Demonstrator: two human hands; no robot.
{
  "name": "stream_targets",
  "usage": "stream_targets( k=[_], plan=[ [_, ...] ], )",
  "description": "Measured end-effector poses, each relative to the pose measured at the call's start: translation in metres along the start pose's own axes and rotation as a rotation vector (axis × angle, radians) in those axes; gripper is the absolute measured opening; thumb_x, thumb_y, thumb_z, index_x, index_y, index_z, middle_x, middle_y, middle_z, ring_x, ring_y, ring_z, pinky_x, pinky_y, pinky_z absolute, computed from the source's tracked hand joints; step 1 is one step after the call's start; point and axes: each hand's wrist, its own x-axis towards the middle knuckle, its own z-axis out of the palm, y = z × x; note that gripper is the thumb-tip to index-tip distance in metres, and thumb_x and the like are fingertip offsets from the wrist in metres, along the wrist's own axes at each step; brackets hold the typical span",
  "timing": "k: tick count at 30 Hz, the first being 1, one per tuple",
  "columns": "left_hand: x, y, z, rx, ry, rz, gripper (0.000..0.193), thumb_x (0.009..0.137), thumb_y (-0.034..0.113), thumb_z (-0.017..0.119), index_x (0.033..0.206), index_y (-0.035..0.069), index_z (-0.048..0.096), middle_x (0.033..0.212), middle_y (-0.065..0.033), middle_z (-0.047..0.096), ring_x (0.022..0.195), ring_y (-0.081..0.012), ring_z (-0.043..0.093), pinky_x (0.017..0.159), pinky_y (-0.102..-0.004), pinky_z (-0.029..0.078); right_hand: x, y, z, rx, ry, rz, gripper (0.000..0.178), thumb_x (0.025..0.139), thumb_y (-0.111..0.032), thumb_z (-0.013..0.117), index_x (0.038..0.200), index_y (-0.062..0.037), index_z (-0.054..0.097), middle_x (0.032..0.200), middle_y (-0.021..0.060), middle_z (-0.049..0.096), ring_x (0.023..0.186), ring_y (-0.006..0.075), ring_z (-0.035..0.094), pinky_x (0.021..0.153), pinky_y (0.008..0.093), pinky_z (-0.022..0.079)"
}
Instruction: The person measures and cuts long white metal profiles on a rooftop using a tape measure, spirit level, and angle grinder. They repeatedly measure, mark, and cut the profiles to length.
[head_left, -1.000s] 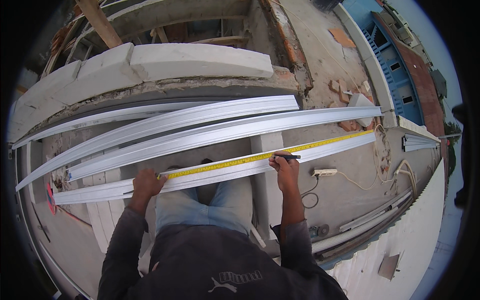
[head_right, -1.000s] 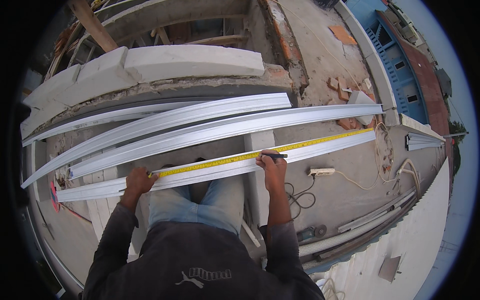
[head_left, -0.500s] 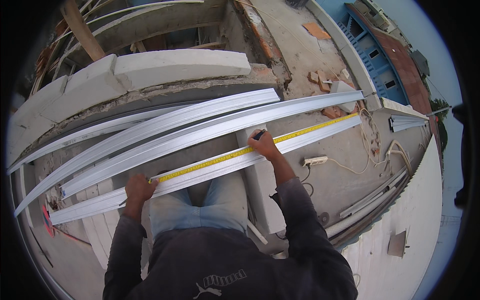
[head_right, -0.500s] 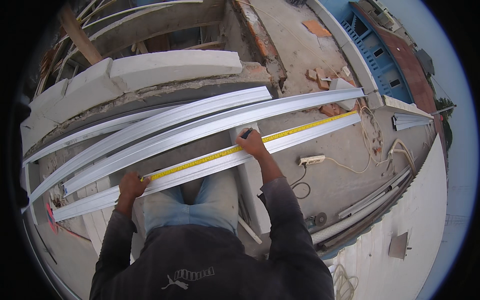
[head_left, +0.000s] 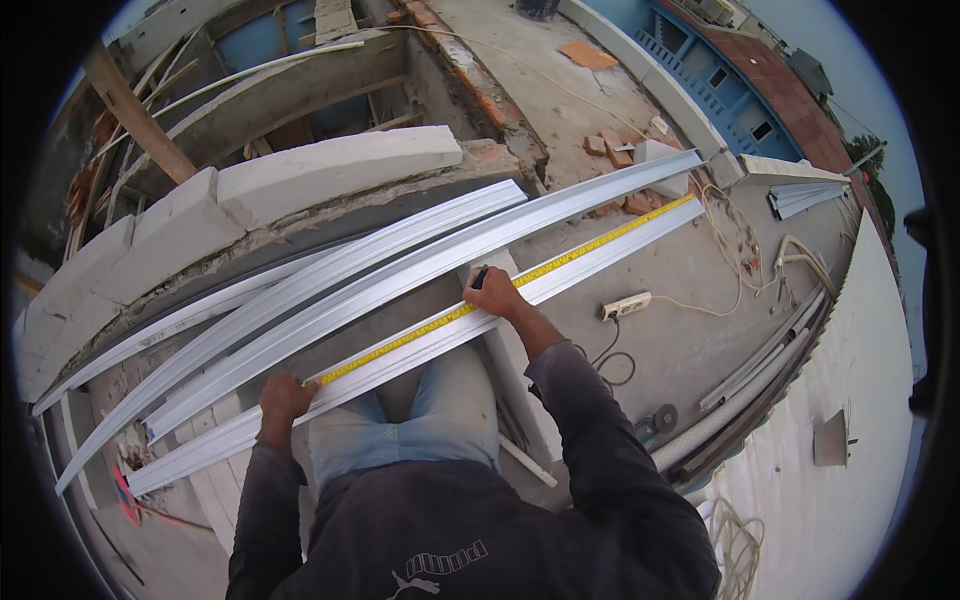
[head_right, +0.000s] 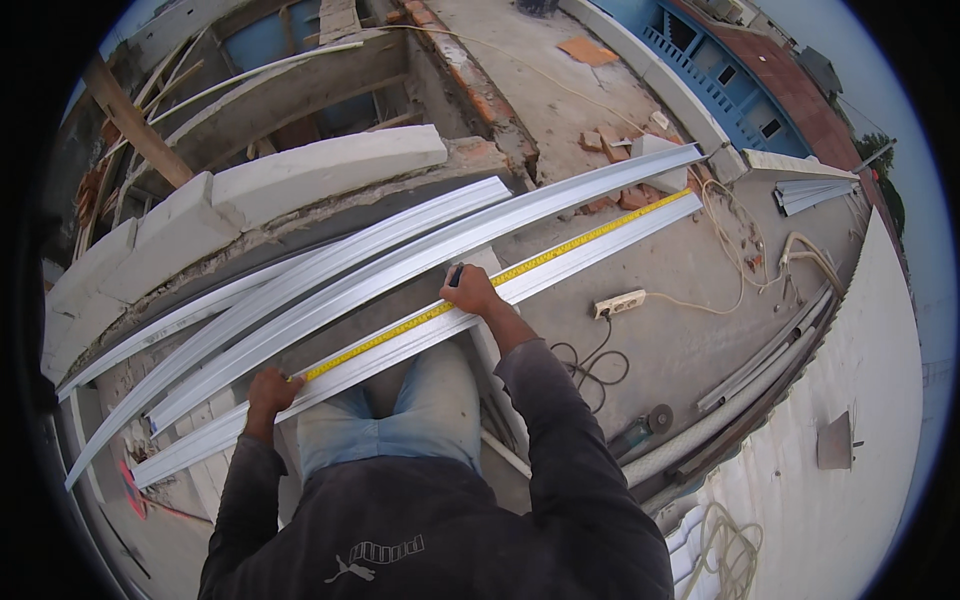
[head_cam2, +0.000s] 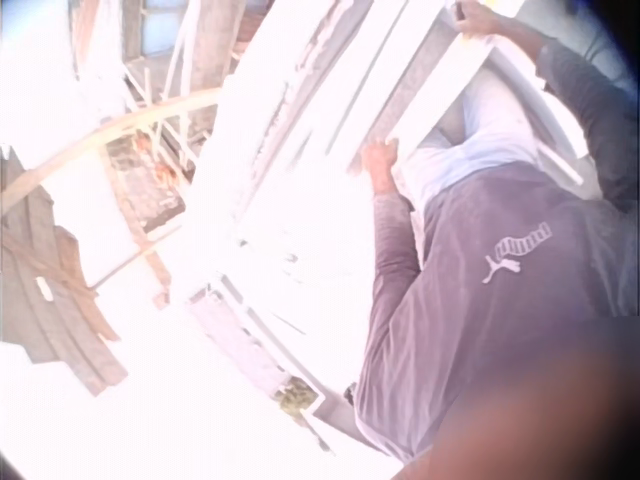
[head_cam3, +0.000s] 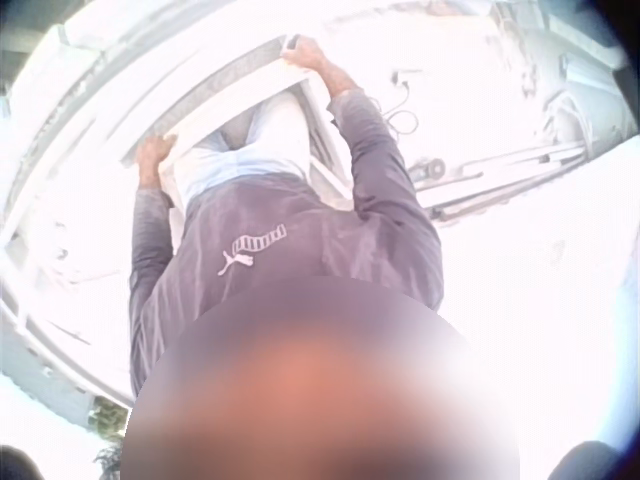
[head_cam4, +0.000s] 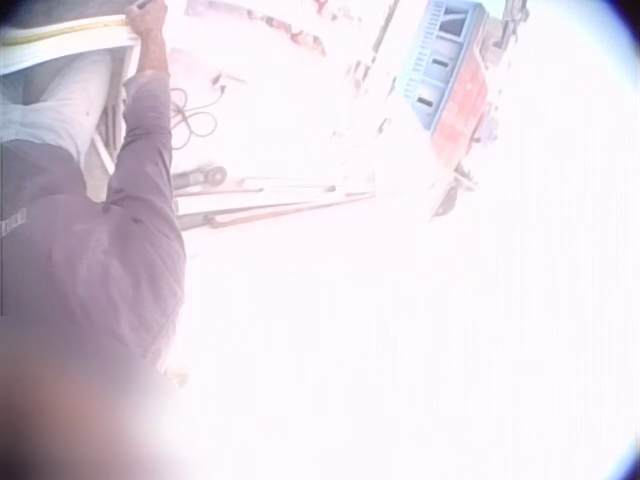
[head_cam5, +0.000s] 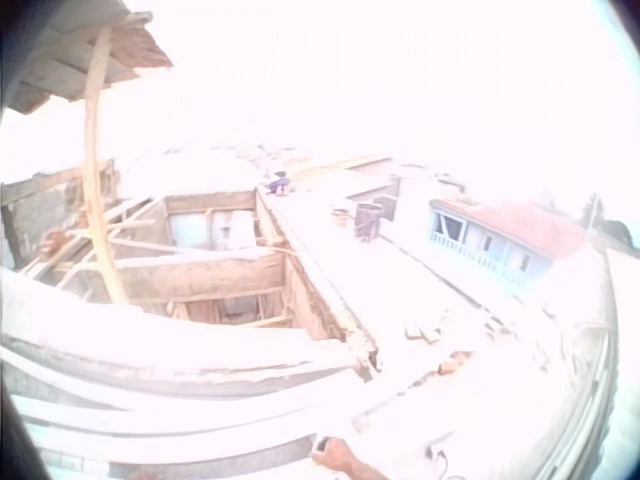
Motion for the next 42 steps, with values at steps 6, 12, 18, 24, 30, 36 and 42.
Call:
stream_targets(
  k=[6,12,18,24,30,36,42],
  plan=[
    [-0.003,0.000,0.003,-0.009,0.015,-0.018,0.064,0.088,0.063,0.073,0.107,0.003,0.081,0.114,-0.0248,0.076,0.111,-0.0412,0.073,0.095,-0.0516,0.059,0.000,0.005,0.004,0.005,0.027,-0.080,0.025,0.076,-0.030,0.079,0.083,-0.0064,0.074,0.082,0.0182,0.074,0.079,0.0354,0.074,0.075,0.0448,0.059],
    [0.001,-0.006,0.008,0.006,0.010,0.044,0.064,0.087,0.064,0.074,0.108,0.004,0.081,0.111,-0.0249,0.077,0.107,-0.0418,0.074,0.094,-0.0512,0.059,0.002,0.008,0.005,-0.084,0.011,-0.090,0.023,0.076,-0.031,0.078,0.082,-0.0081,0.074,0.082,0.0189,0.074,0.078,0.0364,0.073,0.074,0.0461,0.059],
    [0.001,-0.012,0.012,0.031,-0.029,0.105,0.067,0.088,0.066,0.071,0.106,0.002,0.082,0.111,-0.0255,0.077,0.107,-0.0416,0.074,0.095,-0.0509,0.059,-0.002,0.011,0.004,-0.043,0.010,-0.083,0.023,0.077,-0.031,0.078,0.082,-0.0084,0.074,0.082,0.0195,0.074,0.079,0.0371,0.073,0.074,0.0462,0.059],
    [-0.003,-0.006,0.009,0.069,-0.035,0.102,0.068,0.090,0.066,0.069,0.105,0.001,0.082,0.111,-0.0260,0.077,0.108,-0.0419,0.074,0.095,-0.0509,0.058,-0.003,0.012,0.006,-0.083,0.031,-0.088,0.024,0.077,-0.031,0.079,0.082,-0.0086,0.074,0.084,0.0187,0.074,0.080,0.0368,0.073,0.076,0.0470,0.059],
    [-0.006,-0.004,0.008,0.100,-0.040,0.095,0.069,0.092,0.066,0.066,0.107,0.001,0.081,0.112,-0.0259,0.076,0.109,-0.0422,0.073,0.096,-0.0507,0.058,-0.005,0.013,0.007,-0.081,0.049,-0.122,0.021,0.079,-0.027,0.077,0.085,-0.0075,0.074,0.084,0.0172,0.074,0.078,0.0343,0.073,0.073,0.0438,0.057],
    [-0.006,-0.004,0.007,0.114,-0.044,0.107,0.070,0.093,0.067,0.064,0.108,0.001,0.081,0.112,-0.0261,0.076,0.110,-0.0424,0.073,0.096,-0.0508,0.058,-0.007,0.012,0.008,-0.071,0.063,-0.107,0.020,0.080,-0.026,0.075,0.085,-0.0072,0.074,0.086,0.0171,0.075,0.079,0.0334,0.072,0.074,0.0430,0.057],
    [-0.001,-0.007,0.011,0.116,-0.041,0.115,0.069,0.093,0.066,0.063,0.108,0.001,0.081,0.113,-0.0262,0.076,0.111,-0.0425,0.073,0.097,-0.0508,0.058,-0.005,0.010,0.009,0.046,0.072,-0.040,0.020,0.080,-0.025,0.075,0.086,-0.0058,0.073,0.084,0.0160,0.074,0.078,0.0306,0.071,0.074,0.0414,0.057]
  ],
)
